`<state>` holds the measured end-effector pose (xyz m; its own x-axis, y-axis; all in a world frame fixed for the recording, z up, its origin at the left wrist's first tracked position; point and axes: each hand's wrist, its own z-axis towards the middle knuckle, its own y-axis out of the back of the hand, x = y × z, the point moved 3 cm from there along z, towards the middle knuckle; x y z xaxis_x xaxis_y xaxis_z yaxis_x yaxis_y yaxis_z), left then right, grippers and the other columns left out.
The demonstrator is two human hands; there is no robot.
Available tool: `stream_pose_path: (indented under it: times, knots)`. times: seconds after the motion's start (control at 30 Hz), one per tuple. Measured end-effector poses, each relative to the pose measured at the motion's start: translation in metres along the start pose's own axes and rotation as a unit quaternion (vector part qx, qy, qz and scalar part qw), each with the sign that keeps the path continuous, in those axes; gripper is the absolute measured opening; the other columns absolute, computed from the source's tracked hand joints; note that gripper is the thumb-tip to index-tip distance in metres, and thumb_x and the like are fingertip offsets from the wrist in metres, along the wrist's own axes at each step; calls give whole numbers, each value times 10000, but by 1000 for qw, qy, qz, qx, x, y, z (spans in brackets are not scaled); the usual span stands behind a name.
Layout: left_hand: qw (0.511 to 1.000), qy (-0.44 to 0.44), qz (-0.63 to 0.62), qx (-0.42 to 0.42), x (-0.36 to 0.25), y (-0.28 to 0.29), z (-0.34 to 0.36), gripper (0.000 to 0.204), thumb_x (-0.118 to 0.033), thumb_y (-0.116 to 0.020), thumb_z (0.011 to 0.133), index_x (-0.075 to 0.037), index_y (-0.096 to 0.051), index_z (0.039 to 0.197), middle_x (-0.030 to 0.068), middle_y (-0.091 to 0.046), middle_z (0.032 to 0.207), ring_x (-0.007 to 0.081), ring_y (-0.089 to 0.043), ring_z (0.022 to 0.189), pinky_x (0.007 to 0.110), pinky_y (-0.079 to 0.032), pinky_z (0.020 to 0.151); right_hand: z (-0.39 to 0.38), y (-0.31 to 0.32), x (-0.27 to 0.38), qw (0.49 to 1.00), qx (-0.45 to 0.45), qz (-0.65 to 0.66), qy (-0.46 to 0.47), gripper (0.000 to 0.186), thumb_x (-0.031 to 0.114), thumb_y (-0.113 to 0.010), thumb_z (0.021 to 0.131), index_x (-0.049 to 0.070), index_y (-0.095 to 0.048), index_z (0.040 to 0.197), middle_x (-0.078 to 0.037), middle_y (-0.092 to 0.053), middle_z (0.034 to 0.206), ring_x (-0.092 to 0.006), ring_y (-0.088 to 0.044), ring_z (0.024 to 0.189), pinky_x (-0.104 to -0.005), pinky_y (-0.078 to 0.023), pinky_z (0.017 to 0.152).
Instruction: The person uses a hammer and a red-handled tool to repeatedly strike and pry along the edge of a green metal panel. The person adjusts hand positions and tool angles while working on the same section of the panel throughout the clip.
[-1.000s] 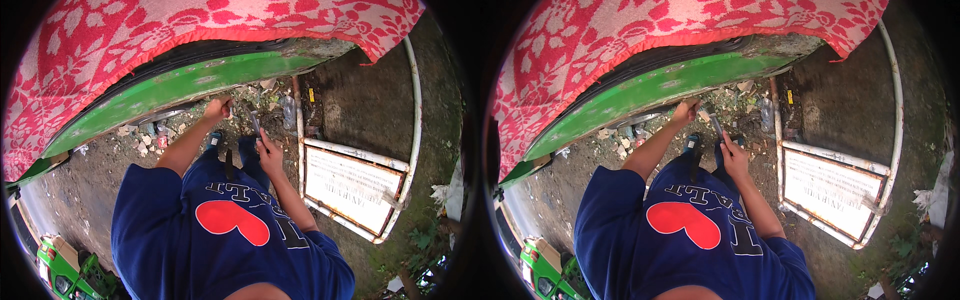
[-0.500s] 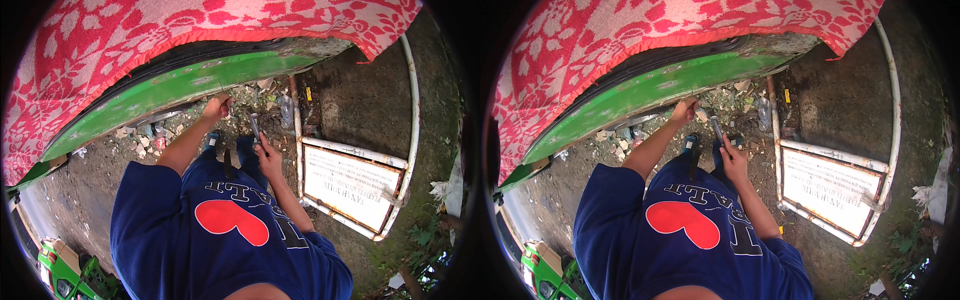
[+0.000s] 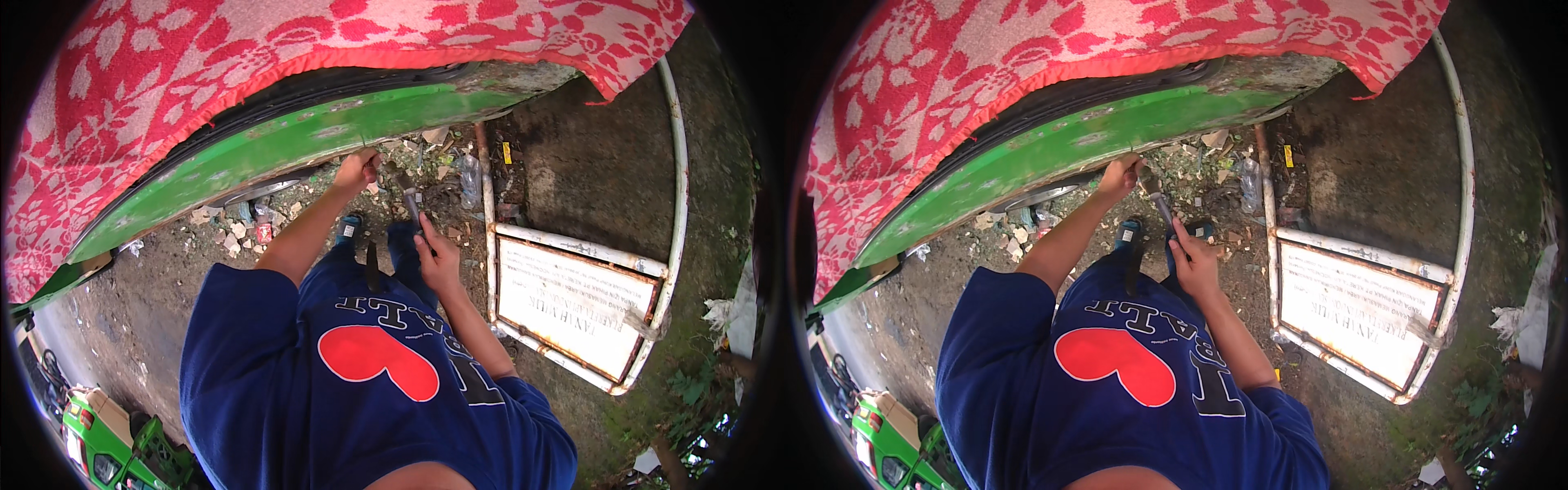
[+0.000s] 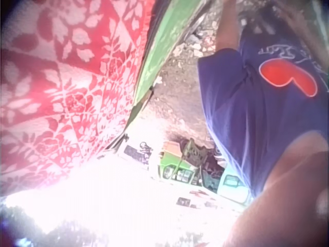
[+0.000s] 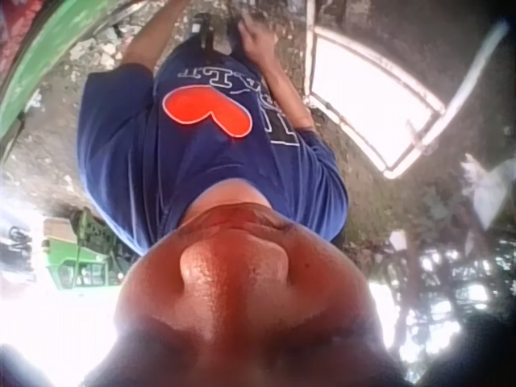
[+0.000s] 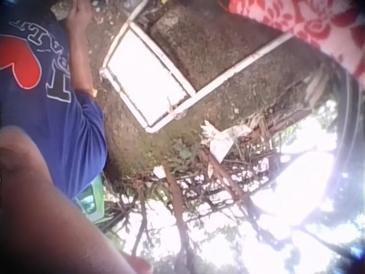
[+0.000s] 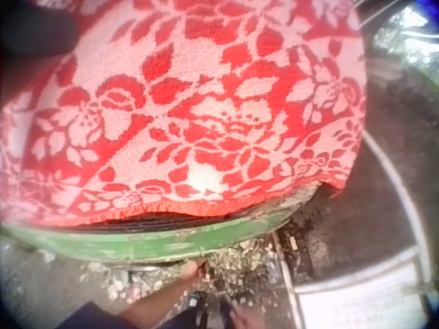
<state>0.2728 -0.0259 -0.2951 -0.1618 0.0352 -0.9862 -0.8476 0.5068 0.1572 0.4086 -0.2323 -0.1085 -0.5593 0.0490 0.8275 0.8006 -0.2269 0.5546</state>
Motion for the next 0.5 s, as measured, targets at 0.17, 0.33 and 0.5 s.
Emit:
stream_pose_path:
  times: [0.17, 0.33, 0.5]
  knots:
    - [984, -30, 171, 38, -35, -7, -7, 110, -80, -602, 861, -38, -528, 792, 143, -547, 731, 316, -581, 703, 421, -448, 637, 4, -14, -21, 995, 47, -79, -41, 435, 148, -618, 939, 148, -567, 1371, -130, -596, 708, -275, -571, 597, -328, -471, 619]
    - [987, -20, 159, 21, -28, -5, -16, 100, -25, -617, 750, -65, -553, 816, 133, -618, 834, 355, -627, 818, 432, -483, 699, -1, 6, -22, 990, 21, -16, -135, 440, 160, -616, 943, 150, -559, 1379, -111, -562, 669, -186, -519, 577, -307, -455, 611]
    - [989, -23, 143, 18, -32, 3, -21, 91, -39, -619, 764, -58, -535, 796, 137, -602, 822, 369, -614, 820, 442, -470, 694, -8, 12, -20, 980, 20, 23, -196, 437, 168, -634, 935, 150, -572, 1367, -96, -541, 638, -129, -485, 573, -282, -438, 592]
